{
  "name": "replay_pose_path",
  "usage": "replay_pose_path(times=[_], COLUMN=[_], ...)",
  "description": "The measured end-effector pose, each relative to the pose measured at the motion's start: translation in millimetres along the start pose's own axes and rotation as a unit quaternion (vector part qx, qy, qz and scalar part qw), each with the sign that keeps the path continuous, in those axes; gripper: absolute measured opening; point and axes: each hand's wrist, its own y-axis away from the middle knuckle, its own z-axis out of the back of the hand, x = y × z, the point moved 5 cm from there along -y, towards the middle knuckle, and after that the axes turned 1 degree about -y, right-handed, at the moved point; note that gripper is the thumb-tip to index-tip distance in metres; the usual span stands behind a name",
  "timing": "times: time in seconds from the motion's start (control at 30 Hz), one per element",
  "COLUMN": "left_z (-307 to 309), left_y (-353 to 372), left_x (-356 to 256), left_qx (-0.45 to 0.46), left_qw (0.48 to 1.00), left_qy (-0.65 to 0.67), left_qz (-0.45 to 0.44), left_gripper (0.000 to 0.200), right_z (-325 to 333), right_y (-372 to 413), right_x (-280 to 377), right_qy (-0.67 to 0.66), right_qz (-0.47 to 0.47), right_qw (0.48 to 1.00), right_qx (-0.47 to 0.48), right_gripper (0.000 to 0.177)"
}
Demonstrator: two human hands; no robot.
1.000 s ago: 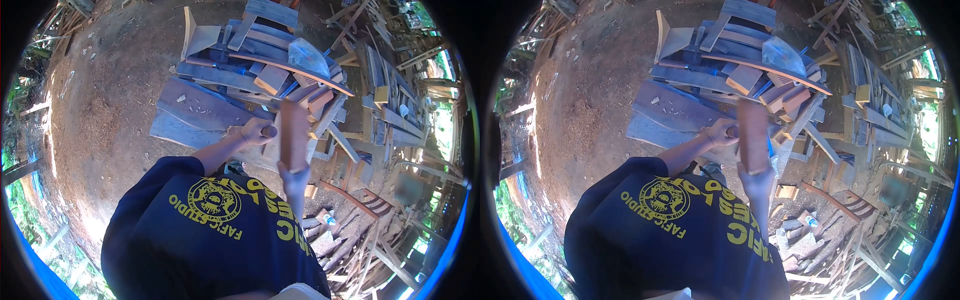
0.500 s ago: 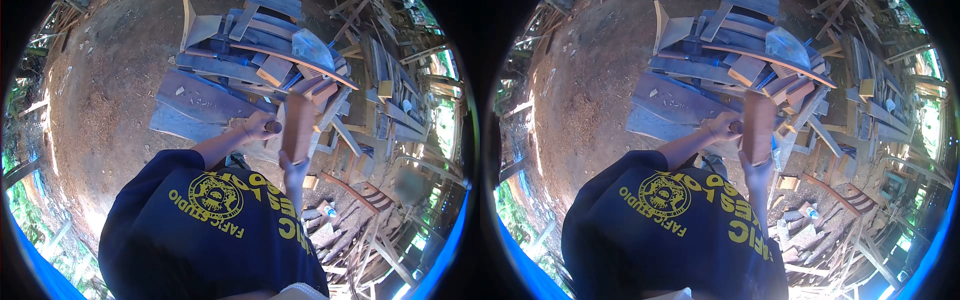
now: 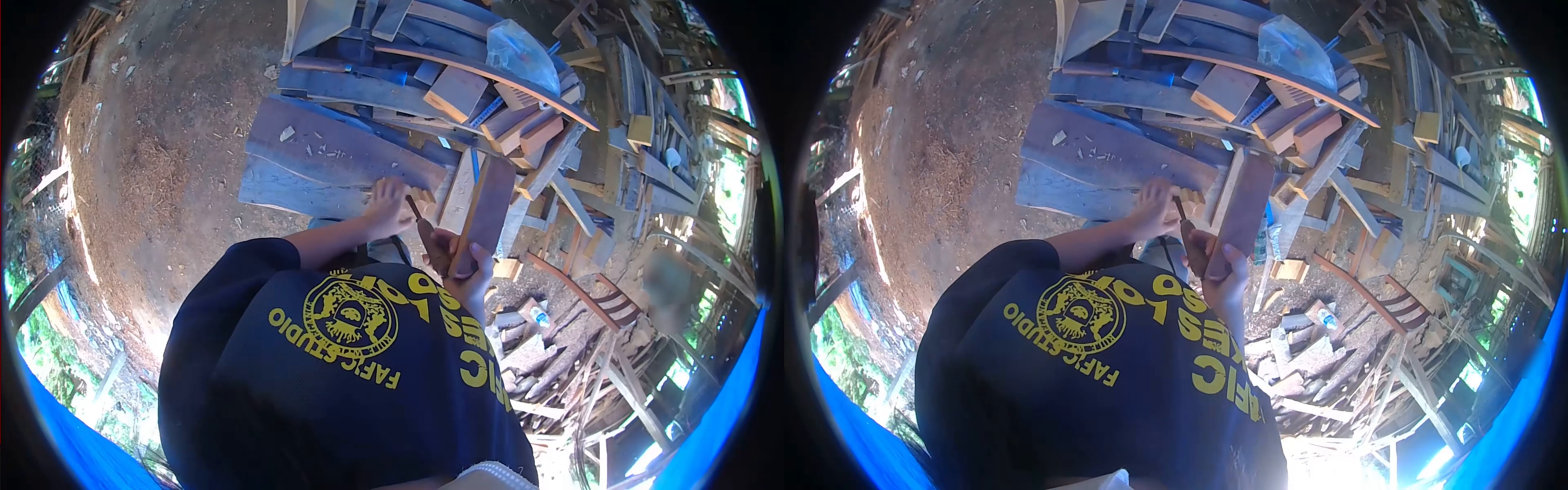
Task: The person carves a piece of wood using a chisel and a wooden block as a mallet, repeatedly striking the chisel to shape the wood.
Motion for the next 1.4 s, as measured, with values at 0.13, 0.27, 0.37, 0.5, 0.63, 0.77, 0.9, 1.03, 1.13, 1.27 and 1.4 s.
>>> replay_pose_path(times=[0.13, 0.27, 0.37, 0.5, 0.63, 0.77, 0.9, 1.03, 1.13, 1.27, 1.4], left_z=[-3.6, -29.9, -37.1, -25.2, -23.2, -13.1, -6.1, -1.6, 9.6, 40.4, 76.3], left_y=[-21.4, -34.5, -41.0, -50.8, -53.8, -54.7, -50.7, -47.9, -42.2, -40.6, -43.3], left_x=[29.5, 37.6, 40.1, 42.3, 55.9, 76.0, 83.8, 80.6, 76.9, 69.4, 51.9], left_qx=[0.071, 0.238, 0.261, 0.213, 0.126, 0.117, 0.093, 0.101, 0.071, 0.028, -0.025], left_qw=[0.997, 0.968, 0.960, 0.972, 0.990, 0.991, 0.993, 0.992, 0.992, 0.995, 0.998], left_qy=[-0.024, -0.067, -0.094, -0.102, -0.063, 0.031, 0.033, 0.030, 0.024, 0.054, 0.054], left_qz=[-0.025, -0.042, -0.028, 0.002, 0.020, 0.057, 0.067, 0.066, 0.099, 0.083, 0.024], left_gripper=[0.088, 0.087, 0.082, 0.082, 0.083, 0.079, 0.071, 0.072, 0.076, 0.074, 0.066], right_z=[12.6, 20.2, 33.4, 56.1, 41.8, 24.8, 18.0, 81.1, 141.7, 178.5, 202.2], right_y=[12.1, 14.7, 8.2, 30.3, 25.5, 17.1, 1.0, -24.0, -62.4, -106.9, -130.4], right_x=[-11.6, -28.3, -47.6, -61.2, -54.5, -49.9, -59.6, -78.9, -96.4, -123.2, -159.0], right_qy=[-0.048, -0.073, -0.005, 0.078, 0.119, 0.161, 0.107, 0.167, 0.202, 0.234, 0.348], right_qz=[0.009, 0.072, 0.086, 0.024, 0.018, 0.013, 0.034, 0.062, 0.034, 0.012, 0.142], right_qw=[0.995, 0.989, 0.995, 0.997, 0.992, 0.984, 0.994, 0.961, 0.929, 0.928, 0.835], right_qx=[-0.089, -0.107, 0.046, -0.010, 0.032, 0.078, 0.014, -0.212, -0.309, -0.289, -0.401], right_gripper=[0.040, 0.040, 0.040, 0.045, 0.051, 0.059, 0.070, 0.046, 0.026, 0.030, 0.042])
